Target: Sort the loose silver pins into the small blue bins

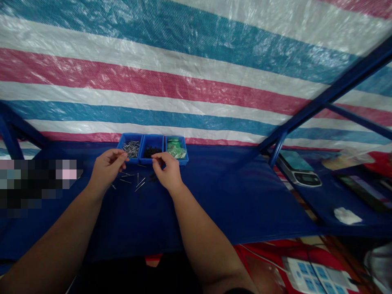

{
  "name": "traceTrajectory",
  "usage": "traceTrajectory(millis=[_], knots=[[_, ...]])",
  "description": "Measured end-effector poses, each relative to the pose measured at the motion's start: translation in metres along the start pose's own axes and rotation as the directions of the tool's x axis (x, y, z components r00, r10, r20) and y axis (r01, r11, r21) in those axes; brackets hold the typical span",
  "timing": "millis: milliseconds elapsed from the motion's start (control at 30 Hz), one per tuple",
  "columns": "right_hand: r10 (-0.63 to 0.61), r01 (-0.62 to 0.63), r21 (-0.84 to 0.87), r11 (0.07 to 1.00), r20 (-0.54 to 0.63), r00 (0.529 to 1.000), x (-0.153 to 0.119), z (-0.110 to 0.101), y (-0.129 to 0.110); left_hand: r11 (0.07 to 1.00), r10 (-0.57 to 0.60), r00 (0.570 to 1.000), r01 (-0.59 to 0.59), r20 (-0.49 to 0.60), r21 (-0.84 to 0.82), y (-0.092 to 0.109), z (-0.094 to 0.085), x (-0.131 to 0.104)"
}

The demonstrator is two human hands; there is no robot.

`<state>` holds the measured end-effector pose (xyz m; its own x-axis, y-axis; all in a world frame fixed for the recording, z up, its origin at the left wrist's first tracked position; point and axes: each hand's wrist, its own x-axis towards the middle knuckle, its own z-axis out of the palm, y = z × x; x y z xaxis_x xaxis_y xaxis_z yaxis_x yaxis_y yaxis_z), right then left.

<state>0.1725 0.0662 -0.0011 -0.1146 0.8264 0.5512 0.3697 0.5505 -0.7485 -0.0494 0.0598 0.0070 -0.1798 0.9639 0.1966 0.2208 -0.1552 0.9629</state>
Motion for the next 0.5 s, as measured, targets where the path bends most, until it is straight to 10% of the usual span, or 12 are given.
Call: traceTrajectory(millis=[200, 367, 500], knots=[[0.009, -0.005, -0.031, 1.000, 0.126, 0.992, 0.002, -0.005, 0.000, 0.977, -0.112, 0.993, 0.118, 0.040, -0.176, 0.003, -0.001, 0.002], [0.048, -0.009, -0.148, 0.989, 0.258, 0.965, 0.003, -0.013, -0.002, 0.982, 0.035, 0.983, -0.067, 0.180, 0.176, 0.003, -0.014, -0.001], [0.098, 0.001, -0.233, 0.972, 0.415, 0.905, 0.002, -0.012, -0.005, 0.852, 0.048, 0.843, -0.314, 0.535, 0.419, 0.006, -0.016, -0.008]])
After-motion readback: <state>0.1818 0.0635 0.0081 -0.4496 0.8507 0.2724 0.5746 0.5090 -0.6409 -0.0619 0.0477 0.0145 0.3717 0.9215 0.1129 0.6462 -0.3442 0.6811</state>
